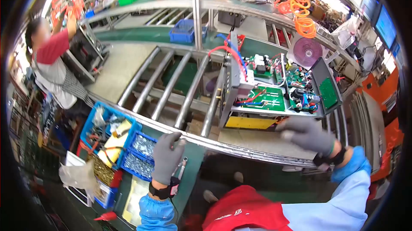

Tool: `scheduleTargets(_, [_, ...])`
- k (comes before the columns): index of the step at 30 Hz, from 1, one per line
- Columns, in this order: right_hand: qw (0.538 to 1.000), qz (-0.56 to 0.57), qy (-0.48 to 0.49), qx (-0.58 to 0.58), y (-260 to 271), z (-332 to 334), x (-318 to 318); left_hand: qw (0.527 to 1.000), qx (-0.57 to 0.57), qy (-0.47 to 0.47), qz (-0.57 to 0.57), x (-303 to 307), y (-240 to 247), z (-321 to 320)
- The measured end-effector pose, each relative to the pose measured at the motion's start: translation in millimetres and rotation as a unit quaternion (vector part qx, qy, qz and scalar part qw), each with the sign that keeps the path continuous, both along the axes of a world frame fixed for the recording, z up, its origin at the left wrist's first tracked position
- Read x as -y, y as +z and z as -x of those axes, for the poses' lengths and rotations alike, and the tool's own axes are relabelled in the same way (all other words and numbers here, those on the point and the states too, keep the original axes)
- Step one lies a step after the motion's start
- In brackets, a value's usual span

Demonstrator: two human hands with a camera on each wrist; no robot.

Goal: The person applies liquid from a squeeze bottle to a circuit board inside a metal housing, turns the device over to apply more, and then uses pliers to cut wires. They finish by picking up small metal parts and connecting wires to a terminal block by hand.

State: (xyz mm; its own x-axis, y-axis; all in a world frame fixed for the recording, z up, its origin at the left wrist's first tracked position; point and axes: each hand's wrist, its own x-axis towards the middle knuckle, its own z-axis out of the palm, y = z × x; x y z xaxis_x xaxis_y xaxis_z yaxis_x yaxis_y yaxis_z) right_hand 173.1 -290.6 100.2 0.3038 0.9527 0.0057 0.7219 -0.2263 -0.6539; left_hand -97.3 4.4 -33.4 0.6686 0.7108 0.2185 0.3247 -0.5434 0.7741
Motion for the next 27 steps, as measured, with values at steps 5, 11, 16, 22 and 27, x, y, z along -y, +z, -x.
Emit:
scheduleTargets(5, [0.984, -0.133, 0.014, 0.117, 76.8, -64.4, -57.1, 0.992, 0.076, -0.104, 0.007, 17.8, 79.1, -81.3])
scheduleTargets(11, [0.932, -0.205, 0.135, 0.267, 60.4, -138.3, -142.3, 0.995, 0.068, -0.060, -0.028, 34.6, 116.1, -174.3])
scheduleTargets(16, [0.954, -0.158, 0.141, 0.214, 39.0, -170.3, -213.7, 0.999, -0.033, -0.009, -0.005, 31.8, 126.9, -217.6])
scheduleTargets(22, [0.979, -0.050, 0.175, -0.092, 37.3, -157.5, -248.3, 0.994, -0.074, 0.070, -0.049, 38.3, 117.1, -248.1])
scheduleTargets(27, [0.939, -0.161, 0.300, -0.048, 31.5, -160.3, -263.5, 0.991, -0.068, 0.090, -0.076, 41.8, 115.9, -252.9])
